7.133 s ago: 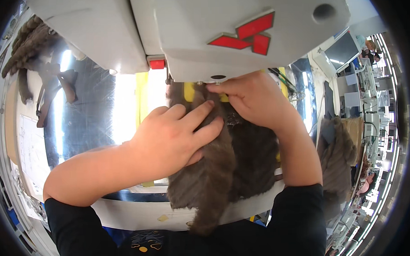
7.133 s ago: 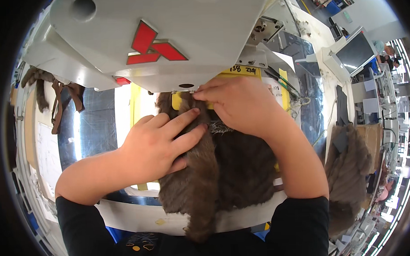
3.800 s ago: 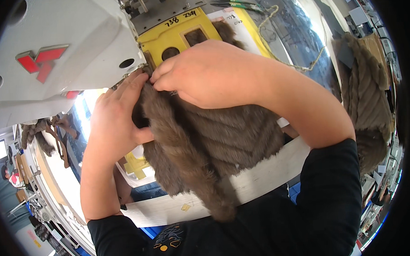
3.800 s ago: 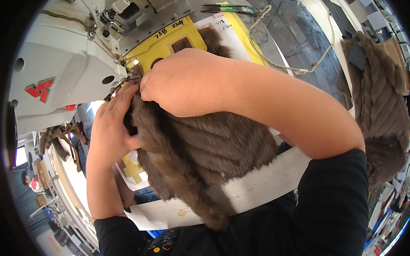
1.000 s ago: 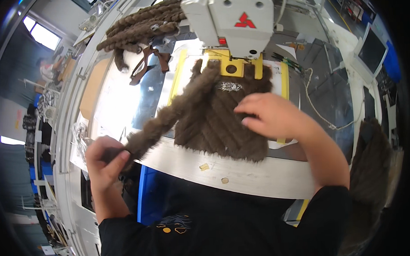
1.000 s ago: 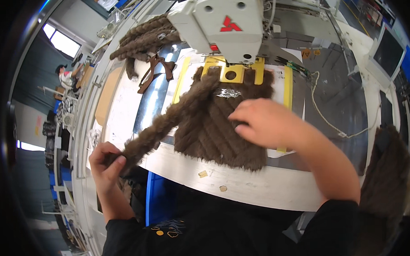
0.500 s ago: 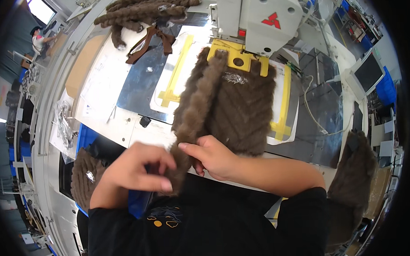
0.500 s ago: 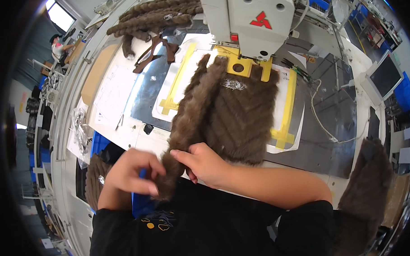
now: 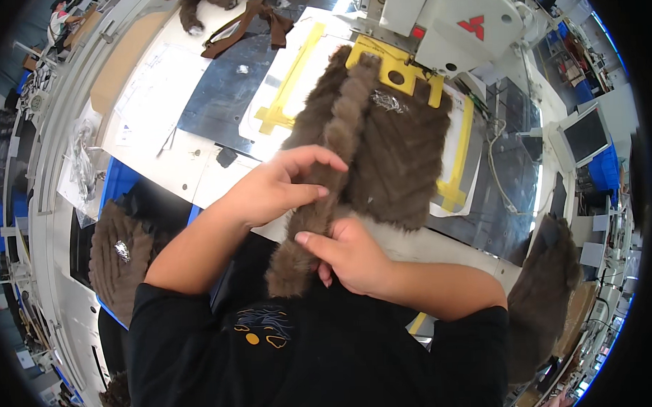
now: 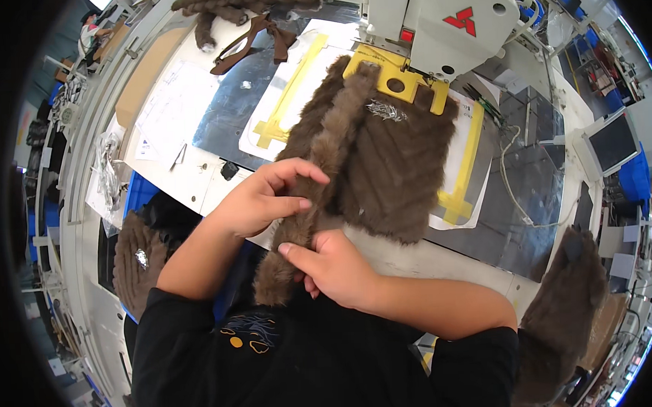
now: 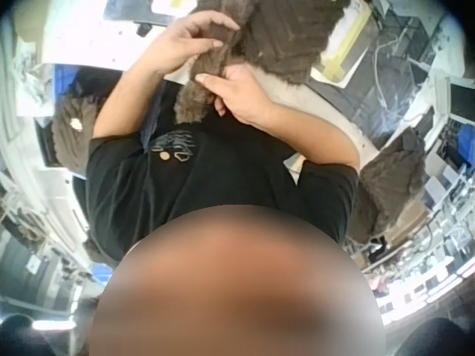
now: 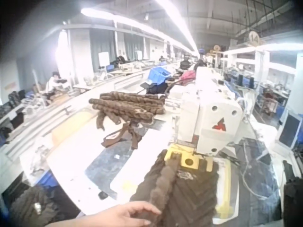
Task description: Sewing and assembling fur fabric pieces into a bag using an industrial sewing machine.
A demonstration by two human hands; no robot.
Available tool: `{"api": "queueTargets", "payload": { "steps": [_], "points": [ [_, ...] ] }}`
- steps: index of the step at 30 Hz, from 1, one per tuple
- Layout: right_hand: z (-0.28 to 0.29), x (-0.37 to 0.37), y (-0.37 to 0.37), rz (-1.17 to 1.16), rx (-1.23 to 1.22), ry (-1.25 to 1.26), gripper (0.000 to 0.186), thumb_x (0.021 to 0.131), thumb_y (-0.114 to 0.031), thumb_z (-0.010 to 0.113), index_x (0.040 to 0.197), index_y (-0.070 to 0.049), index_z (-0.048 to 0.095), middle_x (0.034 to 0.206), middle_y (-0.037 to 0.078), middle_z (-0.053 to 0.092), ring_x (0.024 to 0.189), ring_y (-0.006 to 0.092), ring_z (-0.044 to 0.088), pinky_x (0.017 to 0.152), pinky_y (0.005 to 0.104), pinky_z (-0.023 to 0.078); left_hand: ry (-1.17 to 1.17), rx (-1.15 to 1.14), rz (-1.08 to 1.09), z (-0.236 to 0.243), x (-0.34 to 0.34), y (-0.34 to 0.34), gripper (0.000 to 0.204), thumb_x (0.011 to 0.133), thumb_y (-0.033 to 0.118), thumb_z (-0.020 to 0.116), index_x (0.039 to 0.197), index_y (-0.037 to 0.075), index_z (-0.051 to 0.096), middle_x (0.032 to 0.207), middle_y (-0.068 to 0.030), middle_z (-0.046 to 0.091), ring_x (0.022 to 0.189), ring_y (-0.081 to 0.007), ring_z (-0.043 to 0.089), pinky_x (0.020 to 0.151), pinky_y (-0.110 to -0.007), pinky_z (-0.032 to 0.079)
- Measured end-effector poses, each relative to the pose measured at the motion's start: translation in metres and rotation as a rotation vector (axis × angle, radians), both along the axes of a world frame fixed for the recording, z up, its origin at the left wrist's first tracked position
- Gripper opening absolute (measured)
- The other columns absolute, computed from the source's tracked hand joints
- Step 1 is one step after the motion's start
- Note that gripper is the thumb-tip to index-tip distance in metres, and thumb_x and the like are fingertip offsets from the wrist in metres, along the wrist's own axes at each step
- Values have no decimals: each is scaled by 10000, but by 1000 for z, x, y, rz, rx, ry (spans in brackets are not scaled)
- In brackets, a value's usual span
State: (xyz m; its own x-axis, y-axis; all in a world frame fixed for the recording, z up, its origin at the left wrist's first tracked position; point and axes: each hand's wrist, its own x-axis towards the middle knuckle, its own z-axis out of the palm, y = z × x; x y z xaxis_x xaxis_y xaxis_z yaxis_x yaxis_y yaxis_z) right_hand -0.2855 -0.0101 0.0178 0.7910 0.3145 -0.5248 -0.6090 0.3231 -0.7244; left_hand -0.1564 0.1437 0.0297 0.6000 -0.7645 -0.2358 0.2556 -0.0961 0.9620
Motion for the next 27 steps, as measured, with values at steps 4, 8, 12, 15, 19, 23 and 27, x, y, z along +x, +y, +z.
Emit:
{"api": "queueTargets", "payload": {
  "steps": [4, 8, 12, 15, 19, 23, 27],
  "points": [
    [6, -14, -2, 139, -91, -7, 407, 1008, -335, 690, 797, 11, 647, 693, 59, 648, 534, 102, 599, 457, 262, 477, 70, -74, -66, -15, -3, 0, 340, 926, -14, 655, 1260, 50, 666, 913, 64, 587, 860, -22, 526, 744, -203, 421],
    [13, -15, -4, 224, -142, -62, 432, 995, -346, 690, 758, 14, 656, 661, 54, 654, 543, 112, 622, 457, 277, 475, 67, -108, -143, -1, -9, 5, 432, 887, 3, 732, 1299, 46, 610, 958, 64, 601, 879, -25, 536, 757, -198, 423],
    [14, -16, -6, 280, -208, -98, 457, 984, -357, 704, 722, 16, 664, 649, 56, 658, 550, 115, 629, 475, 289, 478, 69, -76, -240, 1, -9, 18, 574, 798, 10, 842, 1301, 49, 567, 1129, 22, 573, 1005, -53, 533, 824, -223, 440],
    [17, -17, -3, 296, -200, -128, 490, 978, -384, 714, 708, 21, 661, 641, 54, 654, 546, 127, 619, 506, 307, 482, 18, -58, -231, -3, -11, 20, 561, 780, -14, 854, 1271, 42, 589, 1150, 11, 568, 1017, -60, 535, 827, -225, 443],
    [9, -22, 0, 260, -238, -236, 510, 972, -425, 720, 744, 29, 677, 636, 47, 650, 538, 141, 604, 527, 328, 477, -74, -133, -195, -4, -16, 18, 537, 771, -49, 852, 1245, 49, 618, 1134, 19, 578, 988, -56, 537, 793, -212, 438],
    [11, -21, -2, 324, -268, -173, 475, 959, -390, 706, 771, 45, 692, 625, 100, 650, 560, 186, 618, 545, 365, 478, -1, -67, -225, -1, -17, 23, 543, 760, -57, 854, 1241, 44, 624, 1169, 5, 589, 1057, -77, 547, 865, -238, 455],
    [17, -18, -6, 374, -345, -200, 458, 934, -352, 687, 756, 70, 687, 634, 191, 657, 596, 280, 661, 579, 417, 506, -11, -87, -304, -1, -20, 26, 568, 753, -67, 853, 1256, 37, 610, 1208, -18, 580, 1130, -104, 547, 961, -268, 451]
  ]
}}
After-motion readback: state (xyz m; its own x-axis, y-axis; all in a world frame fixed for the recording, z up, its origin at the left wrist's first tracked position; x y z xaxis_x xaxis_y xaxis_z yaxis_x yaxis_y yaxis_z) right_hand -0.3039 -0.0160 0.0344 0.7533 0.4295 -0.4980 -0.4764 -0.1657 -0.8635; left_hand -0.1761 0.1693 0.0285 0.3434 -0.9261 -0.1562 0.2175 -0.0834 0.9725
